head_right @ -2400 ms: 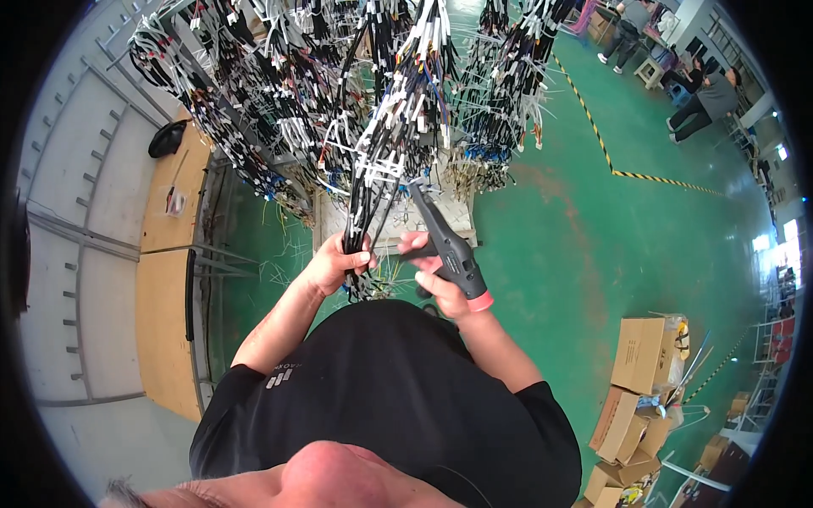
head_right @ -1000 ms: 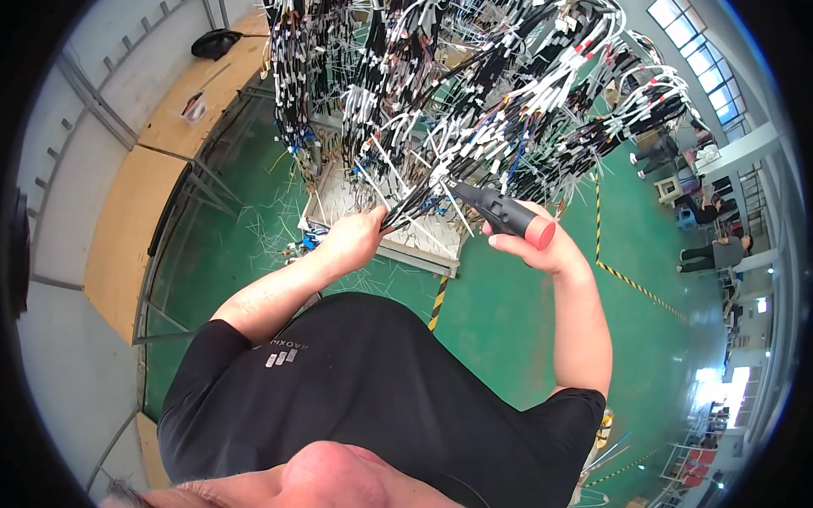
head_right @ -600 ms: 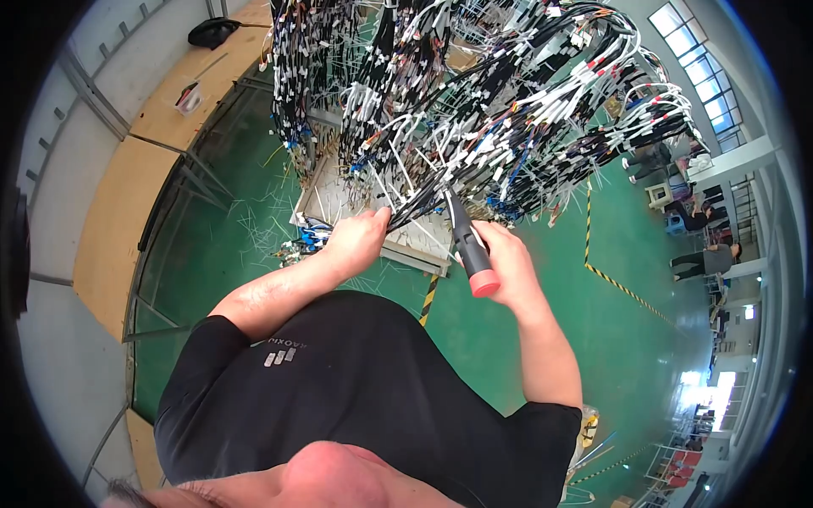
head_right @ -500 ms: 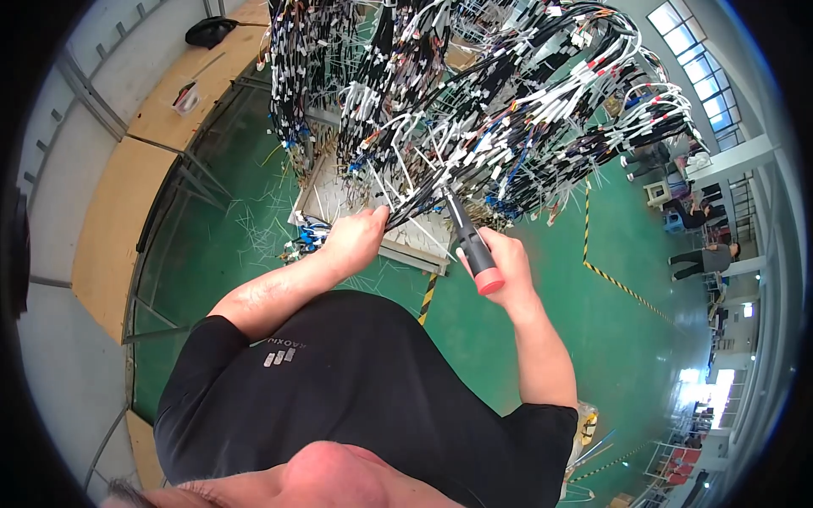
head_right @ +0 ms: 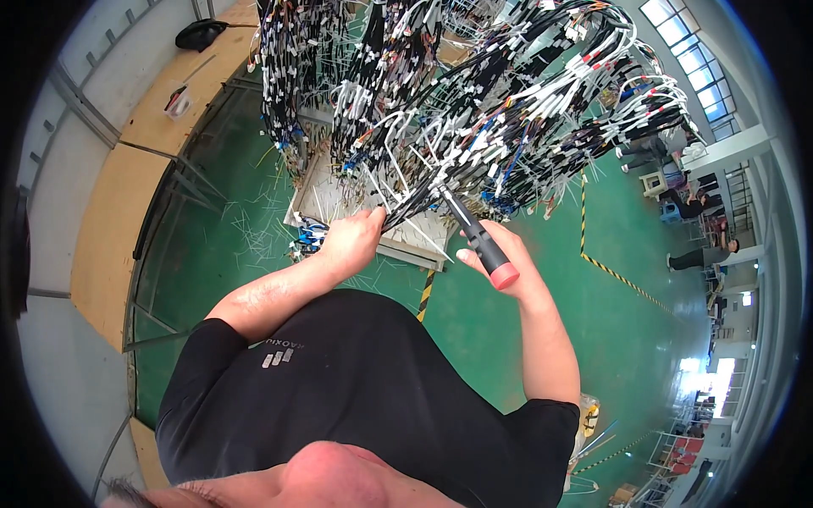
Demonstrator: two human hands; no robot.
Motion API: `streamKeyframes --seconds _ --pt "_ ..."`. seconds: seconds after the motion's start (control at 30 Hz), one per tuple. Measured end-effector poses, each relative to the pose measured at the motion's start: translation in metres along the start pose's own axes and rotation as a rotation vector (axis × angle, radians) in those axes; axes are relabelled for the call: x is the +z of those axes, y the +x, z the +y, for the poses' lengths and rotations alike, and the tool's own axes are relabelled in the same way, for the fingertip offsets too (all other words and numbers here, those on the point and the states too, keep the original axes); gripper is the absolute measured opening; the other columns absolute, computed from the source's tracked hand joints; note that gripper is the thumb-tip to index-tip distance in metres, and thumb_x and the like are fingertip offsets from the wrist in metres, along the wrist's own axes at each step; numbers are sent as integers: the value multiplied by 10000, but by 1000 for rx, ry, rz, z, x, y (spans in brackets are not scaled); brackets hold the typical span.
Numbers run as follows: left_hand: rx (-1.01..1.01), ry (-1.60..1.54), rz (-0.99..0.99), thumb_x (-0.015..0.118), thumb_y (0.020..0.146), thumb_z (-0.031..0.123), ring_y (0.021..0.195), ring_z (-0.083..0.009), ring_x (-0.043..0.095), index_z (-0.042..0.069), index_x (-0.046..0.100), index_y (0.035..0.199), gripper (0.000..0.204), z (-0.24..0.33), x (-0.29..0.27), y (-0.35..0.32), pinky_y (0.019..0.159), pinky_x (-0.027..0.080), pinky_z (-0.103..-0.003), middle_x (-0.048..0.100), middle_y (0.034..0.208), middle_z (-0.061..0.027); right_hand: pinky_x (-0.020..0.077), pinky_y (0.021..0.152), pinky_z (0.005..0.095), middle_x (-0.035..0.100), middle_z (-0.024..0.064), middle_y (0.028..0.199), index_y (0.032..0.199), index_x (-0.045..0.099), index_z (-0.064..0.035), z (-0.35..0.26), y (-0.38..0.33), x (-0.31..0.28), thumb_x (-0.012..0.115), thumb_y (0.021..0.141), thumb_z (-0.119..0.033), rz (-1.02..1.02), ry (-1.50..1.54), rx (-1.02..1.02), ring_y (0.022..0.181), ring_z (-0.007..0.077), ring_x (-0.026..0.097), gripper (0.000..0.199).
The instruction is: Secure bundles of wires using a cable tie gun.
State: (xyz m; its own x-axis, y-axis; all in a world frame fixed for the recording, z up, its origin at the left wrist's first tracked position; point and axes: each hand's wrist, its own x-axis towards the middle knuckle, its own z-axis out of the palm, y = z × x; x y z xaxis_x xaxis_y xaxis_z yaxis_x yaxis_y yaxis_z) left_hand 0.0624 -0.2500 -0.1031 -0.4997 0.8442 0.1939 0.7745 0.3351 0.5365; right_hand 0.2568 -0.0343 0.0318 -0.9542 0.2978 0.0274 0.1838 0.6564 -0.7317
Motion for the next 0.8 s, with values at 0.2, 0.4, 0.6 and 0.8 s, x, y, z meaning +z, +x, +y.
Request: streamKeyframes --seconds 0.2,0.4,0.6,0.8 --pt "7 -10 5 582 957 69 831 -417 721 46 523 1060 120 1 -3 -1 690 570 -535 693 916 -183 457 571 345 572 82 656 780 630 -44 21 -6 15 907 794 -219 176 -397 -23 575 224 536 329" --pt "-23 -79 -36 571 963 81 848 -437 729 27 560 1060 112 -10 -4 7 724 572 -563 728 902 -218 428 1149 534 626 168 1144 1219 627 -19 29 -22 18 731 799 -101 238 -579 -291 1126 408 620 440" --pt "-91 -307 -142 622 1061 312 907 -481 705 -1 596 1091 315 -6 -21 11 791 550 -578 723 893 -259 370 1195 598 569 126 1109 1219 662 -51 18 -36 38 758 759 -108 309 -776 -300 1164 359 589 473" --pt "-275 -480 -293 741 946 600 848 -335 748 -13 693 1091 631 11 -32 14 814 573 -469 738 859 -181 382 1190 576 579 105 1084 1202 695 -113 23 -43 58 735 766 -69 284 -756 -312 1164 342 597 440"
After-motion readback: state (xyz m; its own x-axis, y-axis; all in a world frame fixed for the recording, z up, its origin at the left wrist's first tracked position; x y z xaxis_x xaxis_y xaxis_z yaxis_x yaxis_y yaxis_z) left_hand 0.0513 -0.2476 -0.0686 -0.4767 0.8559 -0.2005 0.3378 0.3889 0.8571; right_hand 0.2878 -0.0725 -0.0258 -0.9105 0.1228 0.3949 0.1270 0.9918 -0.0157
